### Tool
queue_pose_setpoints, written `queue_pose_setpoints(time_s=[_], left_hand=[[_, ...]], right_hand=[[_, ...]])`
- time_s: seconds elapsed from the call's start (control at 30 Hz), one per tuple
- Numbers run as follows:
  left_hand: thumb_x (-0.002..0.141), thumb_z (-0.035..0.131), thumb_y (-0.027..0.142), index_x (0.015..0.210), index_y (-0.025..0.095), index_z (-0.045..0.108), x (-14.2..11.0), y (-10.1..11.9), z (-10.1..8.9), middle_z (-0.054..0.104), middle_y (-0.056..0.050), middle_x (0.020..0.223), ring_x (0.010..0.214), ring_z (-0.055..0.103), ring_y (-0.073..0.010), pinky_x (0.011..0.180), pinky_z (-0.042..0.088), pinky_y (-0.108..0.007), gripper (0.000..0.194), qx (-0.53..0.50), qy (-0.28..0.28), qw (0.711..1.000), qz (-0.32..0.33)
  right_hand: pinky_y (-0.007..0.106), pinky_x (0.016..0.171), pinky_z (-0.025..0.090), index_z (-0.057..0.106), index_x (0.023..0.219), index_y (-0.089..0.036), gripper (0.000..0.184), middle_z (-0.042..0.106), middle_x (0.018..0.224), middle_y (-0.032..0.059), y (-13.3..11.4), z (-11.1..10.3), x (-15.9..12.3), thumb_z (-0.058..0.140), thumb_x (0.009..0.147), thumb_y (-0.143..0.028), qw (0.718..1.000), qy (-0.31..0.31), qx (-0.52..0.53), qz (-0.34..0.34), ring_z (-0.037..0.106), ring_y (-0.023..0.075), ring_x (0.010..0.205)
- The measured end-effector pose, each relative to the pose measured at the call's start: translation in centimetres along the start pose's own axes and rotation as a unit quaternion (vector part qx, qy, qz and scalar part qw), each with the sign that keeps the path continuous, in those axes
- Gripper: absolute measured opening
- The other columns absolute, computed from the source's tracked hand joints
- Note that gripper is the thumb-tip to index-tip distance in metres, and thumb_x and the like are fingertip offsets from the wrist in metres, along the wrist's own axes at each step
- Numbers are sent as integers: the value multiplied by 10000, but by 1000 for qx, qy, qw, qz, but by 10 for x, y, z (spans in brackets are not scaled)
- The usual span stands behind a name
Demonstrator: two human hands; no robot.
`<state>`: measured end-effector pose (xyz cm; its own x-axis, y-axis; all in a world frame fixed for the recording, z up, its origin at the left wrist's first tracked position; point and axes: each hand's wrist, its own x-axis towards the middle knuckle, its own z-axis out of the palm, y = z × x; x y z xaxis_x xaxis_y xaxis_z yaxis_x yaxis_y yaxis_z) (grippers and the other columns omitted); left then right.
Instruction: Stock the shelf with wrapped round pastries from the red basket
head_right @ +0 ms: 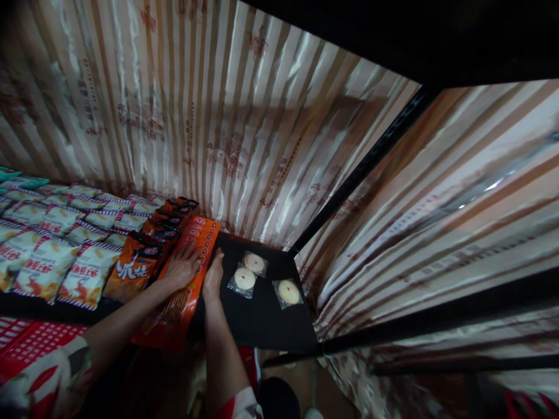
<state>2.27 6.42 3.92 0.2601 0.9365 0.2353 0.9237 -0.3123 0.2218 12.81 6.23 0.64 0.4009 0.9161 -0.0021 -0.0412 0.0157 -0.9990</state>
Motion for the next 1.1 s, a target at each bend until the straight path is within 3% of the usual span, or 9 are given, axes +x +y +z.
queue_pose_setpoints(time_s=[0.17,0.37,0.53,0.63,0.87,1.0,1.1], left_hand=[[878,278,417,1312,211,416,-22,-6,1,352,-91,1407,1322,235,-282,1045,215,-475,499,7,-20,1000,-15],[873,287,436,1326,206,392,-27,-8,10,353,-117,1403,1311,255,-306,1032,216,-495,519,15,-60,998,-27],[871,320,401,1328,197,389,-29,-9,11,342,-122,1408,1315,249,-299,1044,211,-485,505,15,-11,1000,-10],[866,345,379,1315,170,407,-33,-7,4,350,-133,1401,1310,264,-291,1046,221,-481,499,8,29,1000,-2],[854,372,310,1279,152,454,-64,-8,-13,345,-134,1403,1319,246,-283,1049,240,-459,461,3,39,999,35],[860,357,308,1271,137,465,-81,-10,-14,361,-148,1391,1312,263,-283,1040,260,-455,457,7,-8,1000,26],[861,357,302,1268,132,467,-87,-11,-14,349,-148,1398,1308,273,-283,1038,270,-446,455,1,-37,999,13]], right_hand=[[321,1044,298,347,1344,-124,737,330,1404,87,5,3,-13,127,848,-622,1000,-17,16,16,319,157,1290],[313,1036,306,398,1316,-127,724,400,1365,88,7,8,-17,152,847,-621,999,-40,17,19,367,163,1265],[317,1045,290,376,1326,-106,704,377,1381,99,1,6,-23,134,867,-581,1000,-21,-21,0,347,156,1277],[314,1061,262,350,1339,-87,669,374,1384,109,-6,0,-36,120,887,-525,994,-8,-104,-22,340,148,1282],[370,1092,163,320,1356,-71,537,260,1438,124,-9,-17,-83,243,900,-344,910,-74,-394,-107,165,187,1350],[398,1083,154,297,1370,-103,531,221,1450,122,-6,-16,-98,284,897,-343,884,-102,-445,-105,145,212,1354],[398,1081,143,341,1353,-116,513,222,1448,121,-3,-12,-100,299,893,-341,882,-104,-444,-121,167,211,1349]])
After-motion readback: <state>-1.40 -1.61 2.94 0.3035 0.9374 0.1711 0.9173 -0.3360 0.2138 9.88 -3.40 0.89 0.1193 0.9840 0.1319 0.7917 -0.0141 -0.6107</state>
